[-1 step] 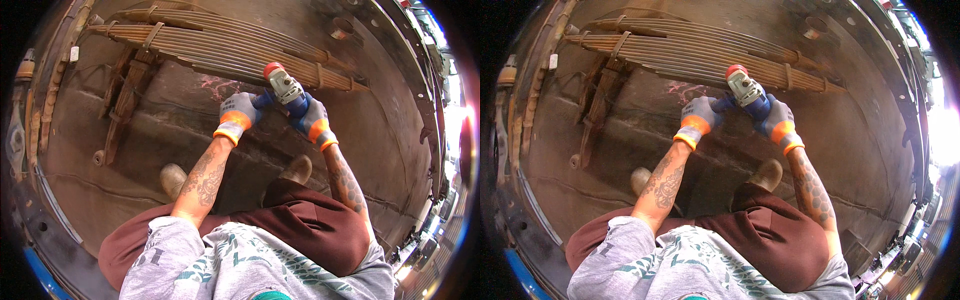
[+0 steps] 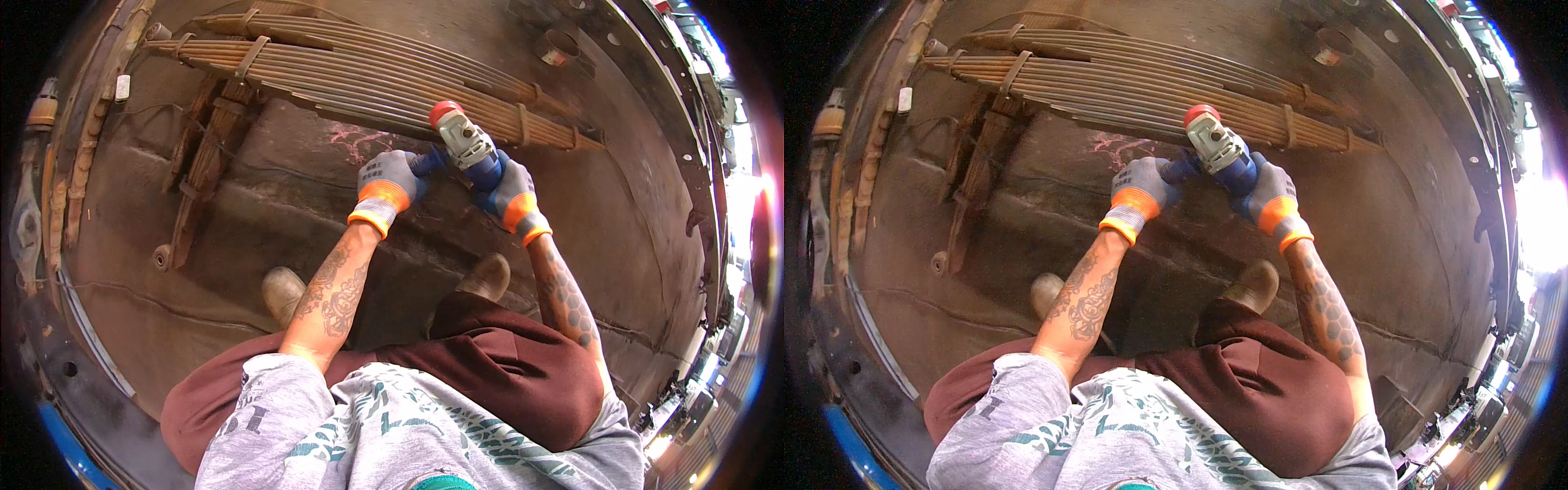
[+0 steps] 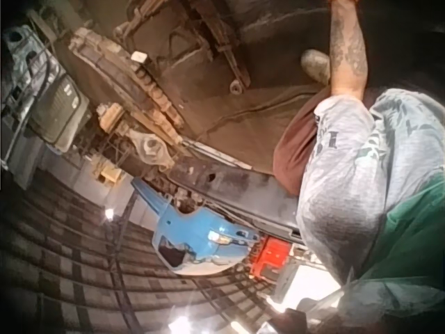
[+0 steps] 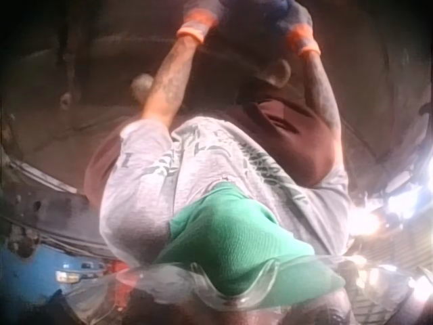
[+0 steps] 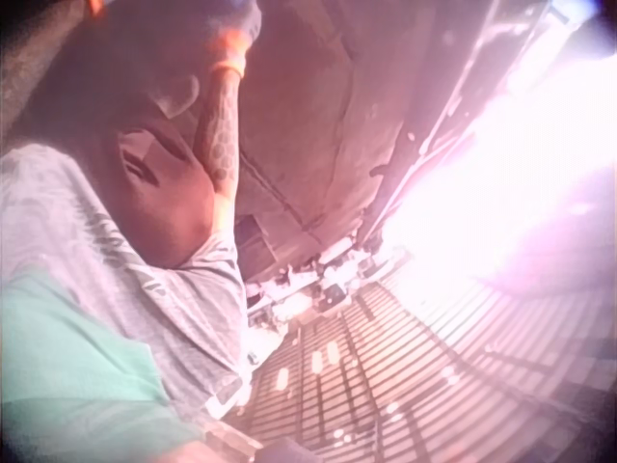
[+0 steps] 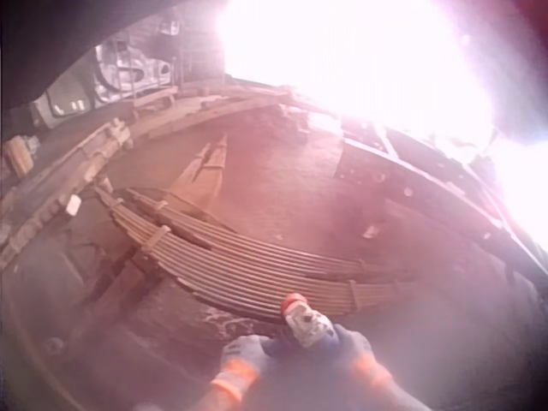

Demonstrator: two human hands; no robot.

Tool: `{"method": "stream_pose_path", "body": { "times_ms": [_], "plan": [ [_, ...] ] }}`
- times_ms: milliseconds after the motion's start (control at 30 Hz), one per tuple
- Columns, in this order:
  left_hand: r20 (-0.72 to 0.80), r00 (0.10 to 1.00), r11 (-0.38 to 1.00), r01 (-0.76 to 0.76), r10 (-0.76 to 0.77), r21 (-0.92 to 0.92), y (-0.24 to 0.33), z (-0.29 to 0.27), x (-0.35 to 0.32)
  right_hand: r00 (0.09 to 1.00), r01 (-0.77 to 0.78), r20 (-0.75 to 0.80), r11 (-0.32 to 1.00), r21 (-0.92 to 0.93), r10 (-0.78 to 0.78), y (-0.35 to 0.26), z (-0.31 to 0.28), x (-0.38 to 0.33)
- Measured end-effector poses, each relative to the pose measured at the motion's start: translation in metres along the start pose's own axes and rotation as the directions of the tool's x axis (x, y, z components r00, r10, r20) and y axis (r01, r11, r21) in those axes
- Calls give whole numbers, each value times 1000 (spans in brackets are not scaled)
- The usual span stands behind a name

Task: The person uses an angle grinder to grind a bundle of metal rods resting on a wooden support. Sparks are visible as the tool moves along the rods. After finishing, the person sets the grinder down and walks away.

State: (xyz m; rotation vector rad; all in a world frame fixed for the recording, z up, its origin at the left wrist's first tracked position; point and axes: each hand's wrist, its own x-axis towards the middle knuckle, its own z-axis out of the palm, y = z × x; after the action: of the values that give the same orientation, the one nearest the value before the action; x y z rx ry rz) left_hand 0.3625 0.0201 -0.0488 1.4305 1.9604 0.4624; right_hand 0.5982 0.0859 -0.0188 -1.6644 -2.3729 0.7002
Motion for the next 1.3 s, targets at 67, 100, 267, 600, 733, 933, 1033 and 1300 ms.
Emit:
{"method": "stream_pose_path", "body": {
  "times_ms": [67,100,267,600,733,933,1033,1300],
  "plan": [
    [-12,1000,1000,14,-14,12,4,-10,-5,1000,25,8,1000,0,-25,-7,-9,3],
    [-15,1000,1000,16,-16,23,5,-14,-8,999,36,14,999,1,-36,-11,-13,2],
    [-69,995,997,70,-68,24,14,-27,-25,997,44,64,998,-39,-41,-21,-25,2],
    [-202,976,997,78,-81,-22,18,-45,-59,990,89,116,990,-107,-76,-52,-56,-11],
    [-230,963,989,125,-141,-79,5,-47,-69,985,121,142,982,-144,-101,-73,-59,-13],
    [-201,973,993,114,-114,-15,2,-47,-65,986,87,155,990,-112,-69,-73,-50,-14],
    [-181,980,997,80,-76,14,23,-41,-58,993,86,84,993,-78,-79,-53,-59,-18],
    [-89,996,999,-18,21,26,40,-9,-21,999,2,45,999,-46,0,4,-50,-9]
  ]
}}
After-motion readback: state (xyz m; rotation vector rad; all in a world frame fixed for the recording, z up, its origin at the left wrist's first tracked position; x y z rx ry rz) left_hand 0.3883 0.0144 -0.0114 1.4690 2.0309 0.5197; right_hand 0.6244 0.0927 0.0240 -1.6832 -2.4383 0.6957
